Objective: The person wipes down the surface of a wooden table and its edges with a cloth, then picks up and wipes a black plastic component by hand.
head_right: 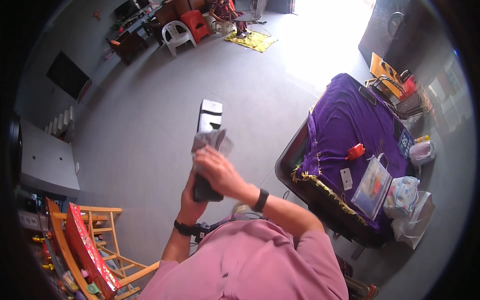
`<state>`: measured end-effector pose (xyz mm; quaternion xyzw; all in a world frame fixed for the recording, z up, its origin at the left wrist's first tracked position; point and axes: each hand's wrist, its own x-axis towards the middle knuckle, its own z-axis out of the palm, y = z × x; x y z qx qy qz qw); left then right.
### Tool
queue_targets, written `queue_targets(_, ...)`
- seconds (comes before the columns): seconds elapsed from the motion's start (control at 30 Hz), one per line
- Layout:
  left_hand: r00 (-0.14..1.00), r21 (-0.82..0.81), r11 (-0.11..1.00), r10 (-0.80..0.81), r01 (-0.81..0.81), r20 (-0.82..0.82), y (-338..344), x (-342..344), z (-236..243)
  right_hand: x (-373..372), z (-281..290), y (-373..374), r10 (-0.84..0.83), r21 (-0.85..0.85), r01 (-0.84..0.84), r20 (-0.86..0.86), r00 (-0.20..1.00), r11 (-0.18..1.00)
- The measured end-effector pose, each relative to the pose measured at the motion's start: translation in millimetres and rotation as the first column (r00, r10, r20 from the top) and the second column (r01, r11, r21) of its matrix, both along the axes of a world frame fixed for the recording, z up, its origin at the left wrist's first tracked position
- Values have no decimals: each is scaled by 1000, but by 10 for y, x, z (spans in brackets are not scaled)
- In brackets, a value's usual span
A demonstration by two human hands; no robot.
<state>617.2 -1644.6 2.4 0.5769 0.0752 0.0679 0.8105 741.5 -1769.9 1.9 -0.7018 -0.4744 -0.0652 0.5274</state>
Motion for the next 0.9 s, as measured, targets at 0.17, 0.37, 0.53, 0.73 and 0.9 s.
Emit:
queue_targets(0.17, 992, -503, 859, 43, -96, -115, 290, 72, -158, -550, 66, -251, 207, -60, -210, -52, 977, 976)
queue_targets(0.37, 999, -353, 935, 30, -41, -35, 73, 87, 124, 100, -152, -148, -122, -34, 117, -309, 943, 993)
queue_targets(0.53, 997, -307, 951, 13, -34, -70, -72, 65, 135, 250, -19, -150, -164, 11, 257, -744, 648, 966)
queue_targets(0.73, 965, -327, 911, 261, -249, -9, 7, 227, 238, -279, -298, -229, 57, -18, -129, -830, 554, 991)
queue_targets(0.9, 920, -293, 883, 391, -368, 24, 224, 206, 77, -375, 172, -363, 24, -87, -165, -816, 578, 982)
